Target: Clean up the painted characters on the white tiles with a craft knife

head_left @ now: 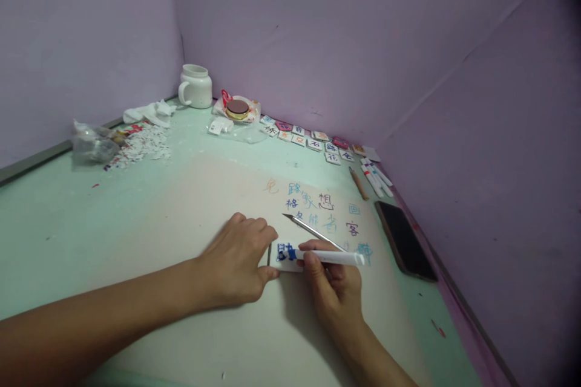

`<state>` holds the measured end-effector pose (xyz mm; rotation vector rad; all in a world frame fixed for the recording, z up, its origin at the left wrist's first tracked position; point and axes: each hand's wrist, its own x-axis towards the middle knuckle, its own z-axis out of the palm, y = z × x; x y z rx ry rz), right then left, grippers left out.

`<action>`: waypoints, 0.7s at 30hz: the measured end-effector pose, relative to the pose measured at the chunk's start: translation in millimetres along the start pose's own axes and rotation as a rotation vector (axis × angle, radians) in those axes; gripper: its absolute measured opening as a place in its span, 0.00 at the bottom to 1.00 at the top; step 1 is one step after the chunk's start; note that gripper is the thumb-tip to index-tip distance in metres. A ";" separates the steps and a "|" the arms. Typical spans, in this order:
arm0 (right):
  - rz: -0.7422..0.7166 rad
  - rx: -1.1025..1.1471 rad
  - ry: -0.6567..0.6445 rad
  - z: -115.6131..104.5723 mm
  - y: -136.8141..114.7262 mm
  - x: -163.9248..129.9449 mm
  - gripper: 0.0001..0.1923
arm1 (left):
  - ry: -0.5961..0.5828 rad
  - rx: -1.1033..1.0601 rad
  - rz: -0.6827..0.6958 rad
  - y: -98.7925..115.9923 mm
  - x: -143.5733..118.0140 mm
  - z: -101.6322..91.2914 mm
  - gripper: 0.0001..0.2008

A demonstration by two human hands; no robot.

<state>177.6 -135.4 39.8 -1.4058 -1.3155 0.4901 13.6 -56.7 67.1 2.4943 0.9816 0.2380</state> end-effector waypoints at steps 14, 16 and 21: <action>-0.041 -0.047 -0.072 -3.7 10.5 3.8 0.08 | 0.017 0.035 0.001 0.5 -1.4 -0.6 0.13; -0.059 -0.064 -0.076 -3.6 9.7 4.5 0.08 | 0.014 0.036 0.006 0.6 -1.3 -0.5 0.12; -0.040 -0.065 -0.057 -3.9 9.6 4.7 0.08 | 0.012 0.026 0.010 -0.5 -0.2 -0.2 0.12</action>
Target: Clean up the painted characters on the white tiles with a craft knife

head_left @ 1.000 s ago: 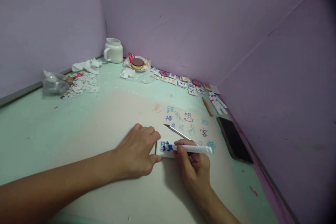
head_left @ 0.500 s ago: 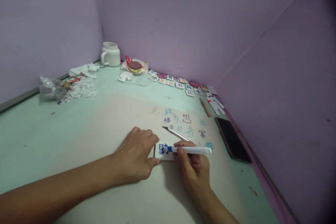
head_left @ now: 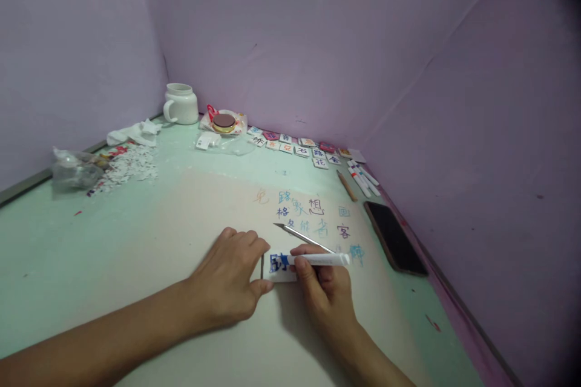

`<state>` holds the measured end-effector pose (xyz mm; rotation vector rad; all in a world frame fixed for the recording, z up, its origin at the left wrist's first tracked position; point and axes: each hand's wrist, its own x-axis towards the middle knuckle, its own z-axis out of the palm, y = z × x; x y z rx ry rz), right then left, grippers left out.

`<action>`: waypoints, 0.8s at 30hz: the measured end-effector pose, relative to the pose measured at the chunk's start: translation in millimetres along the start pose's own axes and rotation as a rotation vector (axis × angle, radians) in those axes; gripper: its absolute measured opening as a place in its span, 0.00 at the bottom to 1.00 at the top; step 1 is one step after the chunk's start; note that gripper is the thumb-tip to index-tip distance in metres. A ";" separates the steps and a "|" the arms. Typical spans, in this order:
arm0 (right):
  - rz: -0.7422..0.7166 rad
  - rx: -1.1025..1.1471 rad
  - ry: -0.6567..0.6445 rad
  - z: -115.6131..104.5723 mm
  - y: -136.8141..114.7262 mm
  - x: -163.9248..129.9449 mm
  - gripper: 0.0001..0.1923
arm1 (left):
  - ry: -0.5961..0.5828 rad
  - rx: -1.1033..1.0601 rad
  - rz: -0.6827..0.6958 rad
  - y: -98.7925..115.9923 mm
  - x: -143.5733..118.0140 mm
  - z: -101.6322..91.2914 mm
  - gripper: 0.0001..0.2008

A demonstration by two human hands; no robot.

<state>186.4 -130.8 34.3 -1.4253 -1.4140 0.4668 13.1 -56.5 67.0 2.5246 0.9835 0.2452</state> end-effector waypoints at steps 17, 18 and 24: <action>0.058 0.042 0.035 -1.3 -7.1 3.4 0.09 | -0.043 0.013 0.004 -0.8 2.0 -1.5 0.14; 0.065 0.056 0.031 -1.4 -7.0 3.5 0.09 | -0.045 0.015 0.005 -0.7 2.2 -1.6 0.14; 0.067 0.042 -0.007 0.1 -5.6 3.8 0.08 | -0.022 0.010 0.009 -1.0 3.1 -0.9 0.13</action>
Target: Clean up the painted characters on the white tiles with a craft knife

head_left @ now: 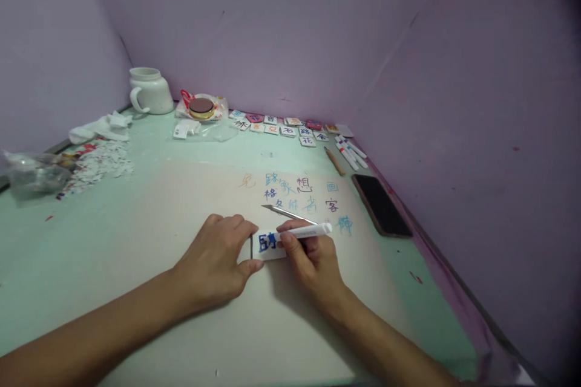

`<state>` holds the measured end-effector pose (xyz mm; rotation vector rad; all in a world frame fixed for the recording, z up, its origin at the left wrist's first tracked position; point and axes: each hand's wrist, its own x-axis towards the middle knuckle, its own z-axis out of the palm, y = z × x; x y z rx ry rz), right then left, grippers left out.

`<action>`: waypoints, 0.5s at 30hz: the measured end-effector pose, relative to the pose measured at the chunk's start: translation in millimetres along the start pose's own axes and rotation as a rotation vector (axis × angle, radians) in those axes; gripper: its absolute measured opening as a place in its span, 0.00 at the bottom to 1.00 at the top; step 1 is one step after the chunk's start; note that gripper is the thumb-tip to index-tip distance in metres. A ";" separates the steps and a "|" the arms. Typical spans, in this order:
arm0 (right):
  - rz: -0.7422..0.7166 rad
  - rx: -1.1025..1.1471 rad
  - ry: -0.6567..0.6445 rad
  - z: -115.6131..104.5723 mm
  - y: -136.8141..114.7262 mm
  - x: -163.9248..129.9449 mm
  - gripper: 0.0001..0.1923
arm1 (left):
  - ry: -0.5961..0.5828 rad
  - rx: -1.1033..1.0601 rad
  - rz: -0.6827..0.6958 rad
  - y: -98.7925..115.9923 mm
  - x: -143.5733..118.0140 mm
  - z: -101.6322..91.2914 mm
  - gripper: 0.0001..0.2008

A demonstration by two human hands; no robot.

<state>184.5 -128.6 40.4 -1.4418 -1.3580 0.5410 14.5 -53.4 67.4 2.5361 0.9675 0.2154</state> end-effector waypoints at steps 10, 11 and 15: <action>0.091 0.187 0.210 -8.8 6.8 3.7 0.12 | 0.012 -0.001 -0.007 -1.1 0.2 1.9 0.15; 0.076 0.175 0.186 -8.6 7.7 3.1 0.12 | 0.008 0.000 -0.009 -1.0 0.3 1.7 0.15; -0.007 0.093 0.080 -6.2 8.8 -0.2 0.10 | -0.008 0.005 -0.015 0.0 0.4 0.4 0.15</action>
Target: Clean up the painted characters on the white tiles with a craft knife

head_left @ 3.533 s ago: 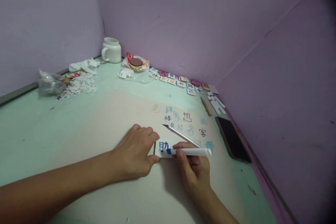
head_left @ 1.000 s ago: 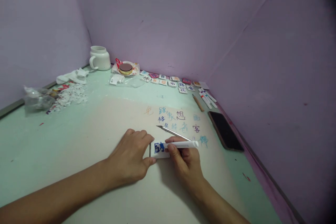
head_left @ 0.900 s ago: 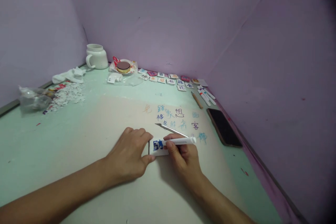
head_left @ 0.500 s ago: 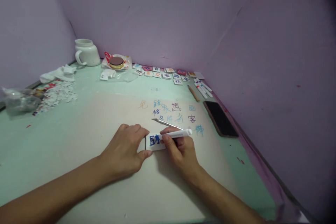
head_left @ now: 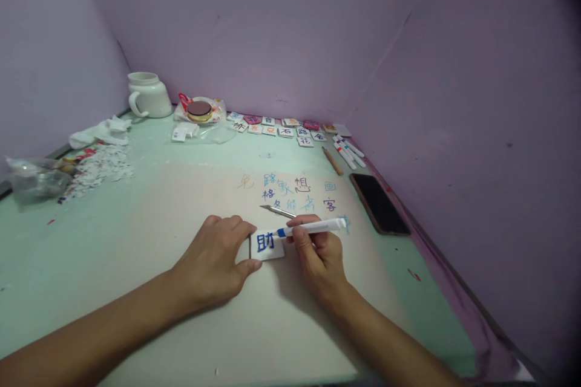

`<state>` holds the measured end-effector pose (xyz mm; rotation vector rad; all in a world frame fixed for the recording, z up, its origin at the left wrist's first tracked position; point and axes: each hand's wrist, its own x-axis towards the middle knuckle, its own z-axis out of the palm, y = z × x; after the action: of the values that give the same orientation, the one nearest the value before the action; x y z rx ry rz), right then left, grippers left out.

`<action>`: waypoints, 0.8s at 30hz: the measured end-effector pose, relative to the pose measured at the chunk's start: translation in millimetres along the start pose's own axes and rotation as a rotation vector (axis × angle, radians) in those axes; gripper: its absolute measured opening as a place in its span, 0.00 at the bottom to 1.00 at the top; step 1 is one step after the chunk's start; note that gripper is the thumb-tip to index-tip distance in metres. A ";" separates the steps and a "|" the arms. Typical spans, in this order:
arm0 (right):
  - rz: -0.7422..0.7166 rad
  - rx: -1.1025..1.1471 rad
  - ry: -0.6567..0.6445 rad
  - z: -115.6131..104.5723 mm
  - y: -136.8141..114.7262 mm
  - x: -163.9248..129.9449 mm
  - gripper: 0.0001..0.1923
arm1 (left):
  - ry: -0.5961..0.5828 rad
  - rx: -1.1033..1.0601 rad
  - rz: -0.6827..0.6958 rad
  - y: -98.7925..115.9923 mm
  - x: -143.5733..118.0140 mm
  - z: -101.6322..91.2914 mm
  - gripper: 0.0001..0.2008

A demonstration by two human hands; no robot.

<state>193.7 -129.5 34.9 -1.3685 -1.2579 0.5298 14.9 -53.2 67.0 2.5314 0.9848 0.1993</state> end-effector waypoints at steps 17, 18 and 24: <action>-0.083 -0.176 -0.094 1.9 -4.5 2.2 0.08 | 0.011 -0.002 -0.004 0.3 -1.3 1.2 0.15; -0.087 -0.183 -0.096 1.9 -4.7 2.3 0.08 | 0.024 -0.003 -0.008 0.2 -1.5 1.9 0.15; -0.066 -0.168 -0.015 1.7 -3.3 1.8 0.08 | 0.026 -0.005 -0.004 0.0 -1.6 3.0 0.14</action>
<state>191.6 -128.0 38.0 -1.4582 -1.3801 0.3962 14.6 -55.2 64.4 2.5283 0.9984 0.2337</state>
